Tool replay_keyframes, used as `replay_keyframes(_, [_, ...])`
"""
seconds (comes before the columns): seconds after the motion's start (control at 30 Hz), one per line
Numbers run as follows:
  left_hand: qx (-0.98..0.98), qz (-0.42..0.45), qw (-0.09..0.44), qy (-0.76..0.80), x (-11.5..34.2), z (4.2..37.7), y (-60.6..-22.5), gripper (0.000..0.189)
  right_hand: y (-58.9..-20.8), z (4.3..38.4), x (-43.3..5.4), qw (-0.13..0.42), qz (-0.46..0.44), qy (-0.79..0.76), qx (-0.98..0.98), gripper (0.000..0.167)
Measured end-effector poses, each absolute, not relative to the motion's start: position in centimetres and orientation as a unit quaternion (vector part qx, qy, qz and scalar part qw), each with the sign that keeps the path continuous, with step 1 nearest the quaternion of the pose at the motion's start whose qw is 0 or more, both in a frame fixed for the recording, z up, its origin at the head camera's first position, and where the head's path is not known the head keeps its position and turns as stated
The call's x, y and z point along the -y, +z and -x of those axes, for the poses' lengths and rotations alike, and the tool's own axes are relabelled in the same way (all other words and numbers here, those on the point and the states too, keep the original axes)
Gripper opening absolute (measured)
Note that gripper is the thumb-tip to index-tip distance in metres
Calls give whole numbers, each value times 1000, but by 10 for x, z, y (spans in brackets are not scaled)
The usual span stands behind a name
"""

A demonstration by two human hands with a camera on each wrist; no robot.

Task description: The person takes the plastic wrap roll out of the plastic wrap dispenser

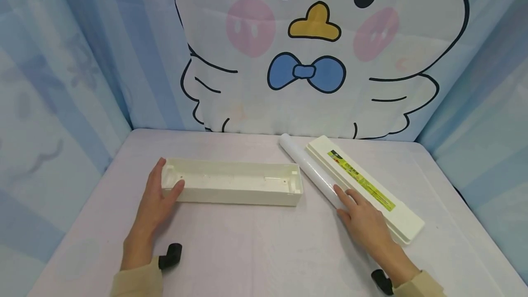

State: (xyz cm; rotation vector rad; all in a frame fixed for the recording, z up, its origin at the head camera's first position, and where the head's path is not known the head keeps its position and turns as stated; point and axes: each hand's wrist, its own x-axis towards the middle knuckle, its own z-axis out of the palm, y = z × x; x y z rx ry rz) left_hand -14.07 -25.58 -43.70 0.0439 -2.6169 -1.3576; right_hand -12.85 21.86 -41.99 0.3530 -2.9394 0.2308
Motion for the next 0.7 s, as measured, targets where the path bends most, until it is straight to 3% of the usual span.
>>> replay_keyframes(0.7, [886, -26, 76, -457, 262, 138, -436, 87, -412, 128, -211, 39, -72, 43, 996, 69])
